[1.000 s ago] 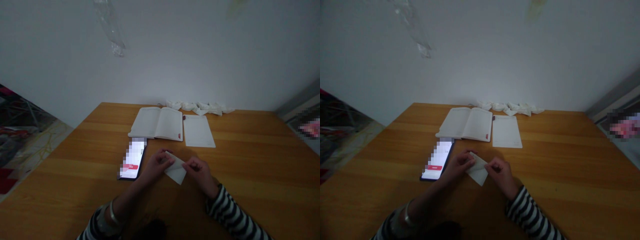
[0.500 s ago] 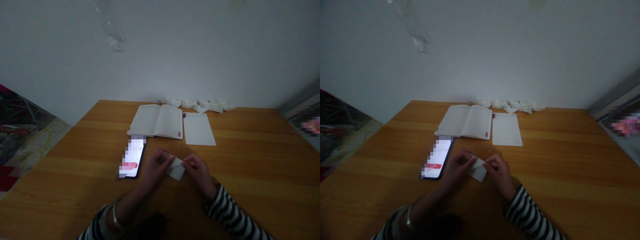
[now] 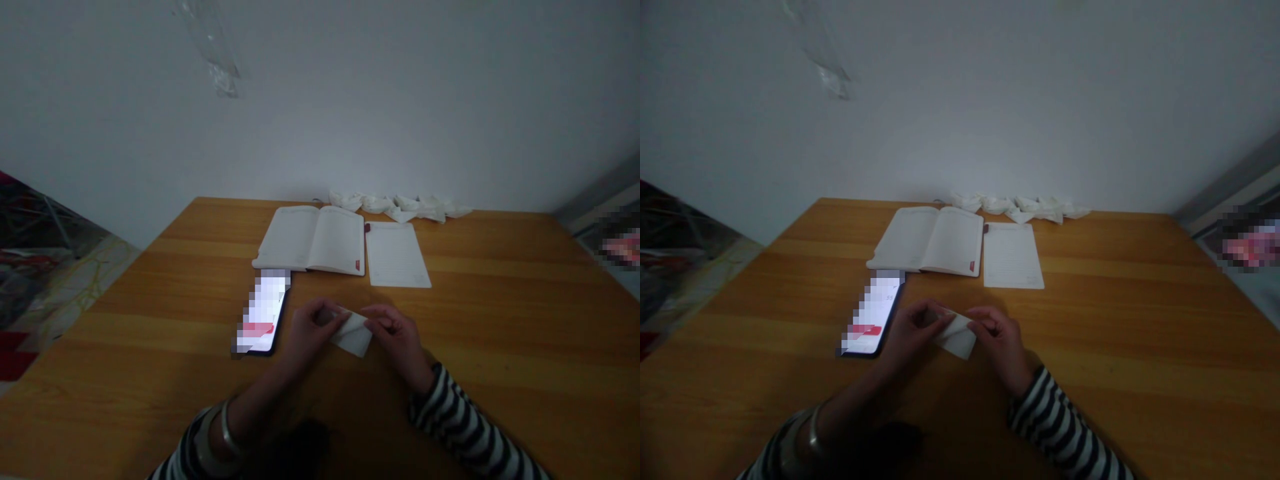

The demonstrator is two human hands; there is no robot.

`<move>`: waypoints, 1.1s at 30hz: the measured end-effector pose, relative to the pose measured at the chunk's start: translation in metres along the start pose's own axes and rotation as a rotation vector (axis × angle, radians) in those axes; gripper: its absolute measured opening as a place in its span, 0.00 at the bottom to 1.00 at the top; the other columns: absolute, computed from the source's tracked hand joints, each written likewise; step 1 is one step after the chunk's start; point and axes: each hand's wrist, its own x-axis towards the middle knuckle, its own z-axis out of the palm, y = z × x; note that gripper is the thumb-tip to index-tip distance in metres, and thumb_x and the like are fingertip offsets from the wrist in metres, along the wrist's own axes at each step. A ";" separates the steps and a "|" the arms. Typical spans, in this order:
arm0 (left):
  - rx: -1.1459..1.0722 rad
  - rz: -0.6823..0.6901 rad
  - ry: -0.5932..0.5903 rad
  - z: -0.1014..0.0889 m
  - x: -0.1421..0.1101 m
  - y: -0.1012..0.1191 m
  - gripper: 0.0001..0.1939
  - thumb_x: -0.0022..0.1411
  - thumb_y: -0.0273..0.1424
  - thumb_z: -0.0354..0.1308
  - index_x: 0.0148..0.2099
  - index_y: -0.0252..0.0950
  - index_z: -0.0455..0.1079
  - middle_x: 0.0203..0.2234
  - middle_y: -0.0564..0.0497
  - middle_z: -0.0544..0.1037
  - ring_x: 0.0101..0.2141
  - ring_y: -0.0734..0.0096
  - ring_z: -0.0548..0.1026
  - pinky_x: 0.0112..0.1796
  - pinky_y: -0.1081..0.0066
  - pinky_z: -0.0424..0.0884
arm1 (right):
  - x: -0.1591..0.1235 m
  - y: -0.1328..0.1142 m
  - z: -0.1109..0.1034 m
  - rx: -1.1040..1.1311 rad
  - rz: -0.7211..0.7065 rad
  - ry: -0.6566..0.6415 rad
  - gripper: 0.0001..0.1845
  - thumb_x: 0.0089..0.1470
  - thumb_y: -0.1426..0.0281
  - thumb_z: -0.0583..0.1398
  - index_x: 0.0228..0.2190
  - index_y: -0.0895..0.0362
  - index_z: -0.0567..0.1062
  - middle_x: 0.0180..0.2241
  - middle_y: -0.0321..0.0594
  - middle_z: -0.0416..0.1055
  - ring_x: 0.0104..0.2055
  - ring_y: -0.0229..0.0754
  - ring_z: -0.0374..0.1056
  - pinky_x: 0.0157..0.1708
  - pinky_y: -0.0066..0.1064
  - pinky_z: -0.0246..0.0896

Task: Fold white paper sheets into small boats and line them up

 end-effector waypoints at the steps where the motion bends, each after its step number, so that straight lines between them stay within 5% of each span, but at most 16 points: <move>1: 0.010 -0.009 -0.016 0.000 0.001 -0.001 0.10 0.55 0.37 0.66 0.33 0.35 0.75 0.31 0.48 0.81 0.33 0.65 0.77 0.36 0.68 0.72 | 0.000 0.000 0.000 -0.040 -0.025 0.010 0.13 0.53 0.59 0.65 0.37 0.54 0.78 0.31 0.40 0.81 0.33 0.46 0.78 0.34 0.35 0.72; 6: 0.011 -0.078 -0.031 0.000 0.004 -0.008 0.12 0.54 0.39 0.66 0.32 0.34 0.75 0.28 0.48 0.80 0.31 0.66 0.76 0.33 0.70 0.71 | -0.003 -0.002 0.003 -0.167 -0.132 0.011 0.11 0.55 0.62 0.63 0.38 0.54 0.81 0.35 0.42 0.82 0.36 0.46 0.78 0.36 0.35 0.75; 15: -0.030 -0.118 0.074 0.001 0.004 -0.010 0.11 0.47 0.35 0.70 0.30 0.34 0.74 0.26 0.49 0.79 0.28 0.67 0.75 0.30 0.72 0.70 | 0.000 0.003 0.003 -0.142 -0.070 -0.030 0.13 0.54 0.61 0.64 0.37 0.55 0.82 0.37 0.43 0.82 0.37 0.47 0.79 0.38 0.35 0.75; 19: 0.012 -0.064 0.000 0.000 0.004 -0.011 0.10 0.50 0.33 0.68 0.36 0.35 0.80 0.29 0.48 0.80 0.31 0.66 0.76 0.31 0.72 0.69 | 0.000 0.005 0.004 -0.187 -0.069 0.005 0.12 0.54 0.61 0.64 0.35 0.55 0.83 0.35 0.43 0.82 0.36 0.47 0.79 0.37 0.35 0.75; 26: 0.132 -0.002 -0.079 -0.003 0.004 -0.009 0.06 0.54 0.33 0.65 0.33 0.38 0.83 0.27 0.47 0.79 0.28 0.68 0.75 0.29 0.72 0.67 | -0.002 0.010 0.003 -0.319 -0.135 0.070 0.11 0.54 0.61 0.64 0.33 0.53 0.84 0.33 0.42 0.82 0.33 0.48 0.78 0.35 0.35 0.74; 33: 0.261 0.111 -0.181 -0.004 0.001 -0.003 0.08 0.60 0.30 0.61 0.35 0.37 0.82 0.27 0.48 0.79 0.28 0.69 0.75 0.29 0.73 0.66 | -0.004 0.009 0.005 -0.179 -0.051 0.097 0.13 0.53 0.59 0.65 0.34 0.55 0.82 0.32 0.42 0.81 0.33 0.45 0.77 0.34 0.31 0.71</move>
